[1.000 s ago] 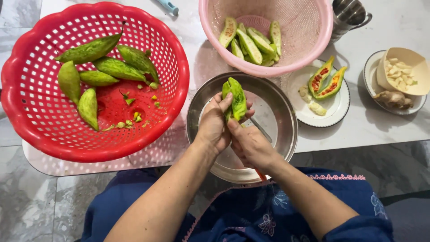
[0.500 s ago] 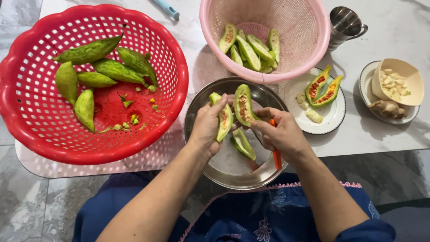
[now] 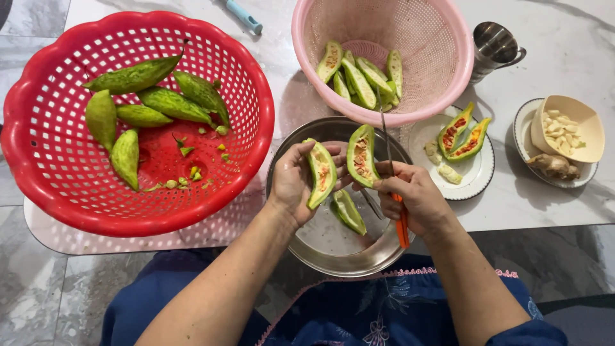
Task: The person cuts gourds with a knife, scoops out their seeds by hand and with a spoon, and places the prepared gourds into a colander.
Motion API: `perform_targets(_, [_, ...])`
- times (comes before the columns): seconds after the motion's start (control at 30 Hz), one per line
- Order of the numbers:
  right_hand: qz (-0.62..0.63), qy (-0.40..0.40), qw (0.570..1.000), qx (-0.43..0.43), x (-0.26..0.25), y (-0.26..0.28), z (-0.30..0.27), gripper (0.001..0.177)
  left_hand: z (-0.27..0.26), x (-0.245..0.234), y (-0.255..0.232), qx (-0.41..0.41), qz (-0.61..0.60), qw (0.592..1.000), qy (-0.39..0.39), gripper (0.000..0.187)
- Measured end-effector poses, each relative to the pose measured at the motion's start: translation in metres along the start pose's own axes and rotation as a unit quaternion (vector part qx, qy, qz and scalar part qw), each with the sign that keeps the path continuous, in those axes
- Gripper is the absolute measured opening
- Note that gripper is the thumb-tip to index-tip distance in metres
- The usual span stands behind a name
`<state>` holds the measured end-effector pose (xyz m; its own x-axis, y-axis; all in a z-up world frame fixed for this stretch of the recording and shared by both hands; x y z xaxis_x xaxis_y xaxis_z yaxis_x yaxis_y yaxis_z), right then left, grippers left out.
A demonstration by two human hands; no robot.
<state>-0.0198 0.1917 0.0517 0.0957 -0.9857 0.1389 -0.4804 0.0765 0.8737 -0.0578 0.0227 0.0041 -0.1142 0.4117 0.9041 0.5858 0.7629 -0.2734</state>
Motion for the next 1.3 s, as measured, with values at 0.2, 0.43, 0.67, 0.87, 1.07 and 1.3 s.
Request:
perform_targets(0.2, [-0.007,-0.003,1.0,-0.006,0.001,0.001,-0.002,0.044,0.0,0.0,0.0,0.0,-0.015,1.0,0.001,0.052])
perform_targets(0.43, [-0.034,-0.013,0.999,-0.011,-0.008,-0.007,0.002,0.039,0.0,0.004,0.001,-0.004,-0.052,0.998,0.033,0.055])
perform_targets(0.67, [-0.109,-0.17,0.977,-0.064,-0.127,0.031,-0.009,0.028,0.0,0.0,0.003,-0.035,-0.007,0.999,-0.007,0.054])
perform_targets(0.87, [-0.092,-0.284,0.951,-0.081,-0.225,0.036,-0.045,0.011,0.009,-0.014,0.009,-0.002,0.029,1.0,0.0,0.047])
perform_targets(1.07, [-0.219,-0.263,0.938,0.058,-0.223,0.001,-0.02,0.014,0.015,-0.021,0.029,-0.036,0.081,0.995,-0.053,0.038])
perform_targets(1.3, [-0.422,-0.318,0.841,0.119,-0.218,0.016,-0.023,0.025,0.011,-0.012,0.034,-0.062,0.105,0.992,-0.045,0.033])
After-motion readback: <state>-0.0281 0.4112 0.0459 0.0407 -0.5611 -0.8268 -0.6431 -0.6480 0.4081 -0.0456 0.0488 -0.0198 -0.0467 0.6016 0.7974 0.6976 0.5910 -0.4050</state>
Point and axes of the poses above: each hand's wrist, its own z-axis towards the middle knuckle, its own x-axis out of the palm, y = z × x, the point moved 7 cm from there along z, towards the middle knuckle, and after that the axes turned 4 degrees about -z, right-handed, at the moved point
